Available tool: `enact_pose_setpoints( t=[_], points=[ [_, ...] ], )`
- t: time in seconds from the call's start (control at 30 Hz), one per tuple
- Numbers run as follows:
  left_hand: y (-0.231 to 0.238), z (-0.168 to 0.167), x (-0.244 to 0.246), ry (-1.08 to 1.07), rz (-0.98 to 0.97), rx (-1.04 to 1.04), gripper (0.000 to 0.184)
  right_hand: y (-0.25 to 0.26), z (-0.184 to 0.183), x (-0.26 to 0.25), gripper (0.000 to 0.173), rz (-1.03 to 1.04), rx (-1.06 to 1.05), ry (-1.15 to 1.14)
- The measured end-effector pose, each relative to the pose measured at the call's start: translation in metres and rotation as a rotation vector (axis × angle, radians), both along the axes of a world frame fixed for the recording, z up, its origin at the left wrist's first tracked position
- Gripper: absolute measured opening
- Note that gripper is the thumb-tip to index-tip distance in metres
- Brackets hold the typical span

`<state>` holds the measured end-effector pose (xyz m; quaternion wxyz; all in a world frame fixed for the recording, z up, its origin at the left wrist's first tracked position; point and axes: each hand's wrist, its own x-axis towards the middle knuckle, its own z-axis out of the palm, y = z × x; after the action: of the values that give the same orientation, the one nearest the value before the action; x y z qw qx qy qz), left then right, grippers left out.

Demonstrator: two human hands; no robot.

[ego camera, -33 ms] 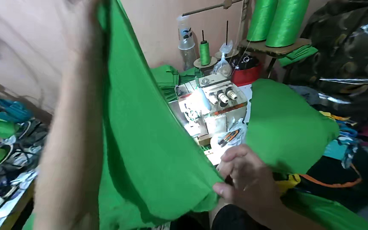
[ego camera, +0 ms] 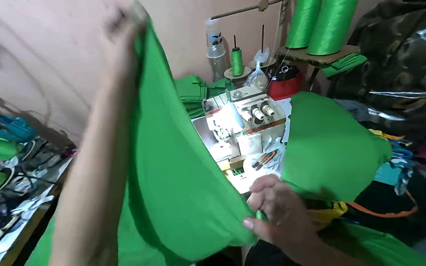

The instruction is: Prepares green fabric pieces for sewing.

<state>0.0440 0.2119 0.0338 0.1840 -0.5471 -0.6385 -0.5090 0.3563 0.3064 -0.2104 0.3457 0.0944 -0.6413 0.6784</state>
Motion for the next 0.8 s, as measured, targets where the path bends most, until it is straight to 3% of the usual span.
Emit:
enact_pose_setpoints(
  t=[0.1, 0.2, 0.27, 0.6, 0.8],
  points=[
    [0.003, -0.101, 0.024, -0.341, 0.192, -0.230, 0.014, -0.014, -0.055, 0.006, 0.046, 0.150, -0.191, -0.473],
    [-0.005, -0.176, 0.022, -0.479, 0.138, -0.367, 0.019, -0.018, -0.108, 0.005, 0.024, 0.235, -0.269, -0.730],
    [-0.007, -0.203, 0.015, -0.490, 0.078, -0.373, 0.016, -0.020, -0.120, 0.008, 0.011, 0.222, -0.229, -0.752],
    [-0.009, -0.187, 0.046, -0.480, 0.005, -0.351, 0.011, -0.019, -0.148, 0.019, 0.016, 0.077, -0.054, -0.438],
    [-0.008, -0.185, 0.069, -0.474, 0.037, -0.390, 0.011, -0.025, -0.154, 0.034, 0.012, 0.038, -0.115, -0.413]
  ],
)
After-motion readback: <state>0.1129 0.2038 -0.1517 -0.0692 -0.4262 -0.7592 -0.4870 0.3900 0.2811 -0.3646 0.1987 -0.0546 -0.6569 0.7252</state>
